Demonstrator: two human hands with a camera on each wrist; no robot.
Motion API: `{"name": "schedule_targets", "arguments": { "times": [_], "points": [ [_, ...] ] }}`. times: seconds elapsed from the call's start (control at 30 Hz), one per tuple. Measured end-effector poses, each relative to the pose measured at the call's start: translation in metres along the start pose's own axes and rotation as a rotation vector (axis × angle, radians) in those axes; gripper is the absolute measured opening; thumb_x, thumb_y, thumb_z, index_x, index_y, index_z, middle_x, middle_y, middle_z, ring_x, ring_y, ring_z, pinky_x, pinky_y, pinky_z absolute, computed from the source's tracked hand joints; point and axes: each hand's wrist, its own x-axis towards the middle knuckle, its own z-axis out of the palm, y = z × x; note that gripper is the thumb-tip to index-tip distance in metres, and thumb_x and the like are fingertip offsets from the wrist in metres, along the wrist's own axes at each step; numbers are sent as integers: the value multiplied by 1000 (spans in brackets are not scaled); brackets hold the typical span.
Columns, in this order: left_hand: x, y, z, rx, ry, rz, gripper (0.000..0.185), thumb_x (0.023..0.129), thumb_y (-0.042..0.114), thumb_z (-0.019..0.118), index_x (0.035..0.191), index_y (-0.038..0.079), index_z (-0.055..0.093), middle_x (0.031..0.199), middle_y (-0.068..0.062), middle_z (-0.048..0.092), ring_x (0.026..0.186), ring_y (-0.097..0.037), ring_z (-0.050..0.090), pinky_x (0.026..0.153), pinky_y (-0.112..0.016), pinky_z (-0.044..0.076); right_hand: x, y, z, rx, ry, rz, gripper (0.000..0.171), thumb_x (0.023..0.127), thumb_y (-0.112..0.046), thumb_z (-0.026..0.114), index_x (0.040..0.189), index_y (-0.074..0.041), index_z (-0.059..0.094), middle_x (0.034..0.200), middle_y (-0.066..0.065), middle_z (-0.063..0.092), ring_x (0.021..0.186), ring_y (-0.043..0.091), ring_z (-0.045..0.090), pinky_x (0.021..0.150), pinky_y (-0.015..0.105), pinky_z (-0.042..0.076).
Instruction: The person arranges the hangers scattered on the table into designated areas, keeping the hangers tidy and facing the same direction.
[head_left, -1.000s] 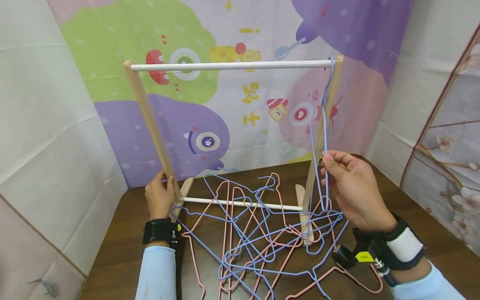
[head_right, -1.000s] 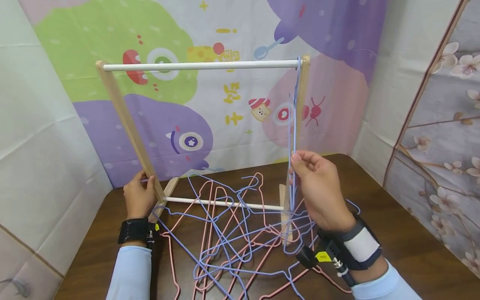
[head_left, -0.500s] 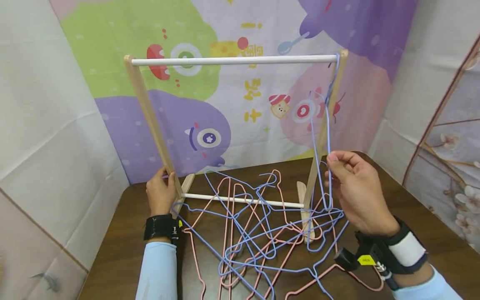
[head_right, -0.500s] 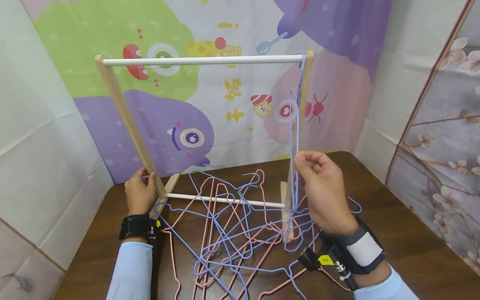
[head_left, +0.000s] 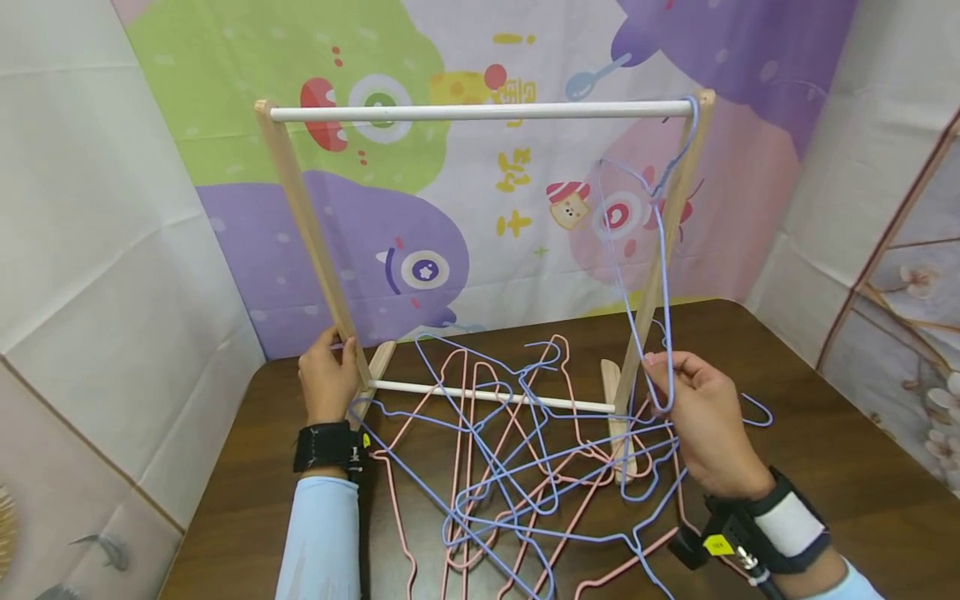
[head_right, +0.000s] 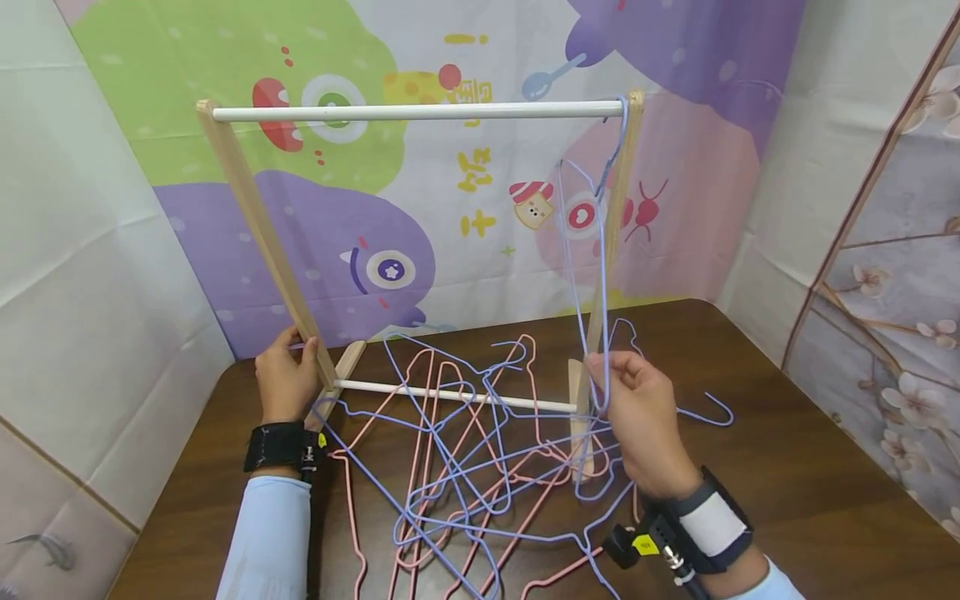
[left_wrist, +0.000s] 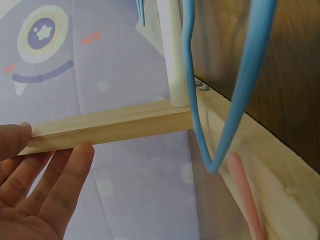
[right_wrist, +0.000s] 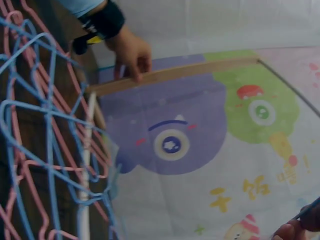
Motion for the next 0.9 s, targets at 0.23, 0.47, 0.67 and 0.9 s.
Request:
{"name": "schedule_targets", "arguments": {
  "times": [0.23, 0.47, 0.67, 0.9],
  "points": [
    [-1, 1, -1, 5, -4, -5, 25, 97, 14, 70, 119, 1, 71, 106, -19, 75, 96, -43, 71, 88, -59, 52, -8, 21, -4, -184, -47, 40, 28, 105, -29, 60, 96, -3, 65, 79, -1, 62, 68, 10, 57, 59, 23, 51],
    [0, 2, -2, -2, -6, -20, 25, 98, 13, 70, 120, 2, 71, 108, -18, 75, 95, -41, 72, 88, -58, 52, -11, 49, -28, -760, -374, -398, 7, 99, -12, 68, 93, -11, 71, 74, -9, 61, 60, 3, 52, 53, 24, 45],
    [0, 2, -2, 9, -5, -20, 24, 98, 14, 70, 120, 3, 71, 108, -18, 75, 97, -42, 71, 88, -59, 51, -6, 67, -57, -1075, -749, -755, 18, 83, -8, 83, 92, -21, 74, 89, -19, 63, 81, -1, 58, 66, 26, 53],
    [-1, 2, -2, 13, -3, -18, 25, 97, 15, 71, 119, 4, 72, 108, -17, 75, 96, -42, 72, 87, -59, 52, -5, 84, -70, -1131, -935, -919, 23, 72, -14, 89, 87, -27, 76, 88, -21, 65, 82, 3, 59, 67, 26, 50]
  ]
}}
